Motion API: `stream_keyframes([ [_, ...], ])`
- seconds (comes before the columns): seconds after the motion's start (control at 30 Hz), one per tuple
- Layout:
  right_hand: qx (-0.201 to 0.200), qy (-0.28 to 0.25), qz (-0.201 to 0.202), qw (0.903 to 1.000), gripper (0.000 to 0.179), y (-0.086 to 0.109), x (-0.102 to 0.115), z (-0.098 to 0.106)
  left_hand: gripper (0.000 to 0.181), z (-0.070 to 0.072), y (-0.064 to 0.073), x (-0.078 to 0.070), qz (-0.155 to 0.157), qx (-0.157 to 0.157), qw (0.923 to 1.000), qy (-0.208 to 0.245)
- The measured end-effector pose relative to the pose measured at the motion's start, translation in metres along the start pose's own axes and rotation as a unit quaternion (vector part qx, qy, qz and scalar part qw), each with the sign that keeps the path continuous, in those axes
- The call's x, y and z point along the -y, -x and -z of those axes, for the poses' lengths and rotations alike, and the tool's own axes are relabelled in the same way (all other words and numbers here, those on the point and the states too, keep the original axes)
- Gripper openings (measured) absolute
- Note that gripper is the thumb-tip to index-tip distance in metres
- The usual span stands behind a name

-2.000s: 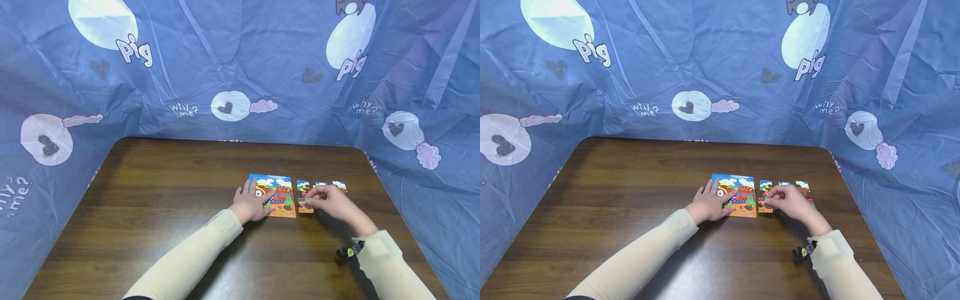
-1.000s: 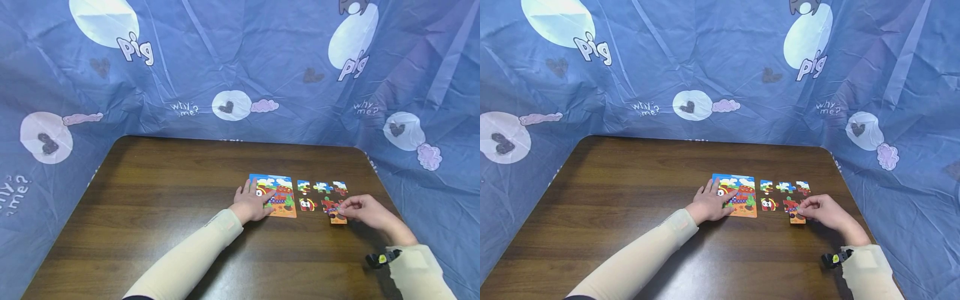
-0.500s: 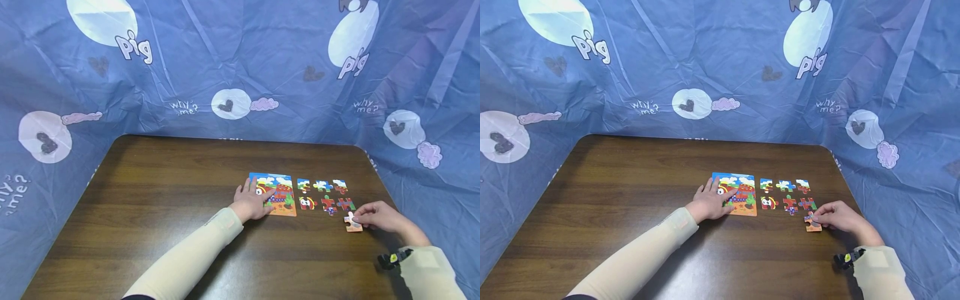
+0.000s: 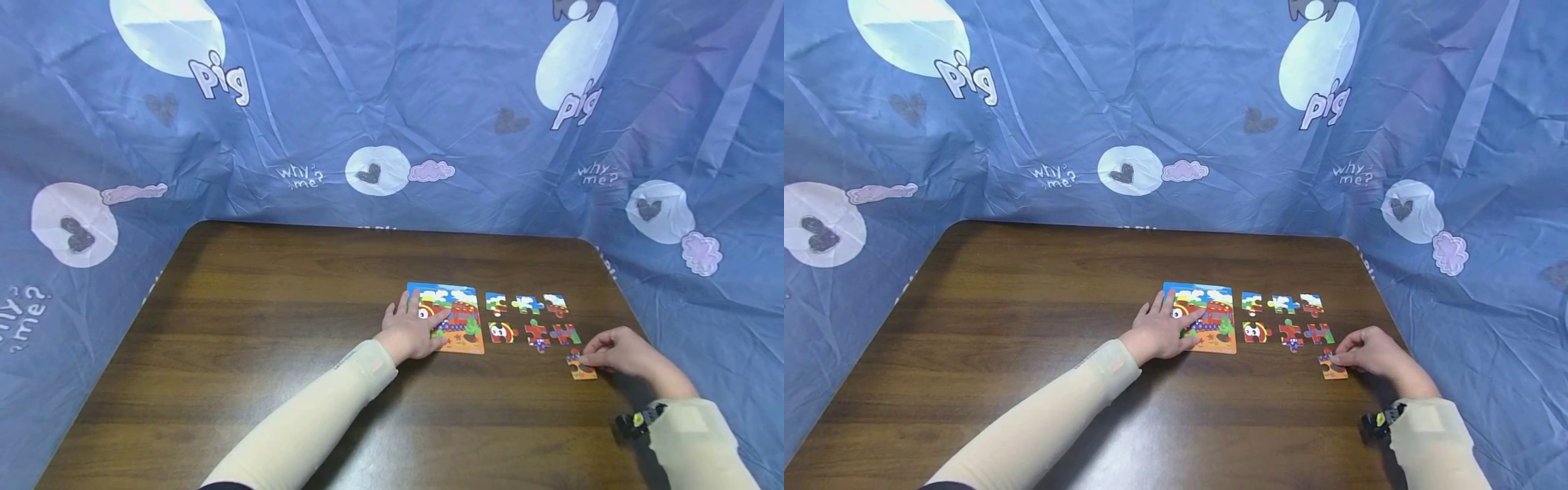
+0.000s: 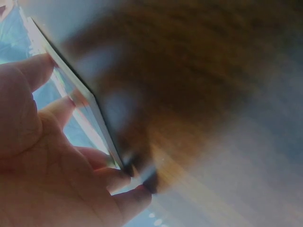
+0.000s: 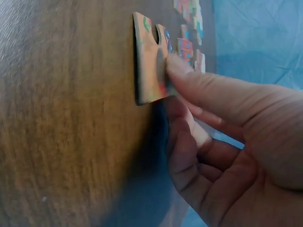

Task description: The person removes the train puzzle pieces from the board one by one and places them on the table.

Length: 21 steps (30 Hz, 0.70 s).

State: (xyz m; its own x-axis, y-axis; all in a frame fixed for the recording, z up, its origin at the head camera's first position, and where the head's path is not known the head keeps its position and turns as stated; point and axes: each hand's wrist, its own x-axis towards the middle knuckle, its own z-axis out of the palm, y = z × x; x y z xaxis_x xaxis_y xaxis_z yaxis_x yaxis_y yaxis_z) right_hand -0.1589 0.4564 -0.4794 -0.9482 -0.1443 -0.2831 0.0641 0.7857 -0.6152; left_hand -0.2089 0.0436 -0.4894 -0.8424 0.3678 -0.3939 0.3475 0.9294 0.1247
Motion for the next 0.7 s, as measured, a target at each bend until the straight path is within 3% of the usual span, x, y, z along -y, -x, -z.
stream_keyframes([
  [0.13, -0.023, 0.027, -0.005, 0.9994, 0.02, -0.0006, -0.001, -0.0008, 0.063, -0.0002, -0.0004, -0.0006, 0.001, 0.001, 1.0, -0.001],
  [0.27, -0.031, 0.018, -0.005, 0.9993, 0.02, -0.0018, -0.0031, -0.0016, 0.063, 0.0003, -0.0009, -0.0005, 0.0, -0.002, 1.0, 0.0],
  [0.7, -0.022, 0.002, -0.023, 0.9995, 0.018, -0.0009, -0.0048, -0.0016, 0.063, -0.0001, 0.0, -0.0002, -0.004, -0.002, 1.0, -0.001],
])
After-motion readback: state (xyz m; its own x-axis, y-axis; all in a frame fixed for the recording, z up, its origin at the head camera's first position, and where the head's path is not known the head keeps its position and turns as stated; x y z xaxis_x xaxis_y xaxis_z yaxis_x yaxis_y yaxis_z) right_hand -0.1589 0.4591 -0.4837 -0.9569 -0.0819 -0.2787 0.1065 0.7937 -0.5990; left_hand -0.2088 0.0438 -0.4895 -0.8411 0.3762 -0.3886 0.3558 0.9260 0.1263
